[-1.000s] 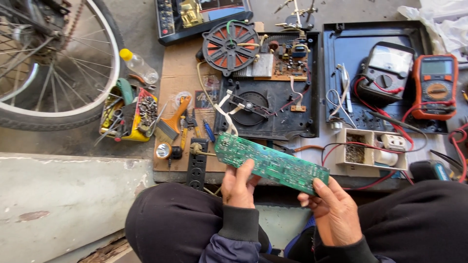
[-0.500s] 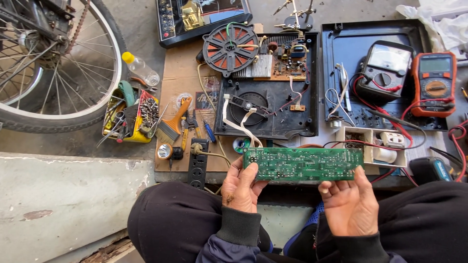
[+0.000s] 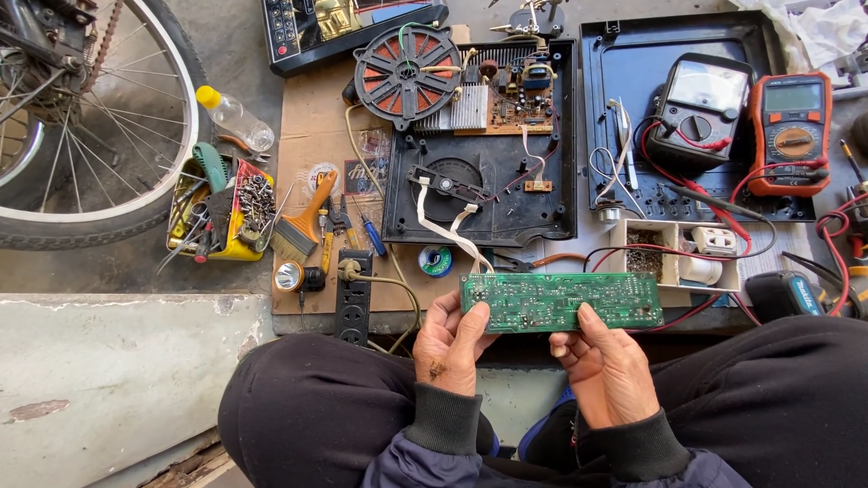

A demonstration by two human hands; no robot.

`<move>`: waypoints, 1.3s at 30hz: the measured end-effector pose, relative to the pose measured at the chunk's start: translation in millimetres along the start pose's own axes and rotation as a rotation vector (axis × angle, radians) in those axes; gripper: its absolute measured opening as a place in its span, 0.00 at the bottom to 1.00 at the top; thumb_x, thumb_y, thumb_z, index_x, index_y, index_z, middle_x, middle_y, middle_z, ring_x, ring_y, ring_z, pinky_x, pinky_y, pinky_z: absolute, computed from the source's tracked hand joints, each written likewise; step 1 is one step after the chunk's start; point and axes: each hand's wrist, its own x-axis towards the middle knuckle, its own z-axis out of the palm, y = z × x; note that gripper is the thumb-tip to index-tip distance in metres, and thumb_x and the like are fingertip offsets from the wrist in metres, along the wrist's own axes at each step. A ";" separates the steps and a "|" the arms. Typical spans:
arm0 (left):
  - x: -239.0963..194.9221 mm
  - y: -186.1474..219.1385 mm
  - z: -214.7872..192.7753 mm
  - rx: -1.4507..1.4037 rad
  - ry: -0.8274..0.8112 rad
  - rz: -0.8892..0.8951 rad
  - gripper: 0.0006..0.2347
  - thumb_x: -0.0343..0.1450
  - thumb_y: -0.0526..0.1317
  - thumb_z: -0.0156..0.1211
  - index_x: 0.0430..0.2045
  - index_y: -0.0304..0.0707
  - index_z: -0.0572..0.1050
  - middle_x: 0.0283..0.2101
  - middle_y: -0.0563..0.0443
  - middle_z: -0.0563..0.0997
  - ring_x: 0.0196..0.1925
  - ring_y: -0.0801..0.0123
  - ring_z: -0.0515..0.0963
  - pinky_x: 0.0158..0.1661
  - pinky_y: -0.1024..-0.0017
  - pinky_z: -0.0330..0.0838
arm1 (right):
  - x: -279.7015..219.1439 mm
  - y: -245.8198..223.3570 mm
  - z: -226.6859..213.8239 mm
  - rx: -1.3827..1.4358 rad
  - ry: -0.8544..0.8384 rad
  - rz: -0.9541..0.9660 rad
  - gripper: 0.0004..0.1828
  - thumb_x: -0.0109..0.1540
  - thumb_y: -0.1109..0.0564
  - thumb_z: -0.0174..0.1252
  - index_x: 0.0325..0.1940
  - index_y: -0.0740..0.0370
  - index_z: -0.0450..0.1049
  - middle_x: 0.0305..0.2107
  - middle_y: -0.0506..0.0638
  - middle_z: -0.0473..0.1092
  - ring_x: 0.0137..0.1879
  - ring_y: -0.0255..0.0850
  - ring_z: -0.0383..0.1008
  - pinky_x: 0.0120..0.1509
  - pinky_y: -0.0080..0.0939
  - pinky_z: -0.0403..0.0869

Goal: The person sits on the ground and works on a disassembled microwave oven, using a multimeter to test connections on the internal circuit board. They then remove a control panel board, flip it over, and inspect both sides of the green circuit board.

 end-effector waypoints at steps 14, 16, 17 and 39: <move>8.8 1.3 -1.3 -0.033 0.067 -0.039 0.20 0.71 0.36 0.67 0.58 0.28 0.76 0.48 0.35 0.90 0.49 0.53 0.88 0.48 0.52 0.88 | 4.4 6.6 -2.6 -0.002 0.001 0.026 0.09 0.73 0.55 0.64 0.39 0.58 0.79 0.29 0.51 0.72 0.39 0.49 0.81 0.45 0.45 0.77; 9.6 2.0 -1.0 -0.008 0.106 -0.062 0.19 0.72 0.38 0.65 0.58 0.30 0.77 0.48 0.37 0.89 0.48 0.56 0.87 0.46 0.55 0.88 | 3.7 5.7 -1.7 -0.016 0.000 0.029 0.10 0.73 0.54 0.64 0.38 0.57 0.79 0.29 0.51 0.73 0.39 0.49 0.81 0.45 0.45 0.77; 9.9 1.4 -1.6 -0.009 0.107 -0.061 0.19 0.72 0.38 0.65 0.58 0.30 0.77 0.48 0.37 0.89 0.48 0.56 0.87 0.46 0.55 0.88 | 3.1 5.4 -1.0 -0.017 -0.001 0.030 0.10 0.73 0.54 0.64 0.38 0.57 0.79 0.29 0.51 0.73 0.39 0.49 0.81 0.45 0.45 0.77; 15.4 -6.2 -8.4 -0.045 0.141 -0.029 0.11 0.74 0.38 0.66 0.47 0.34 0.79 0.42 0.37 0.88 0.41 0.55 0.88 0.41 0.54 0.88 | 0.4 3.4 0.2 -0.029 -0.039 0.011 0.12 0.75 0.54 0.61 0.39 0.59 0.78 0.30 0.56 0.74 0.40 0.50 0.79 0.45 0.46 0.76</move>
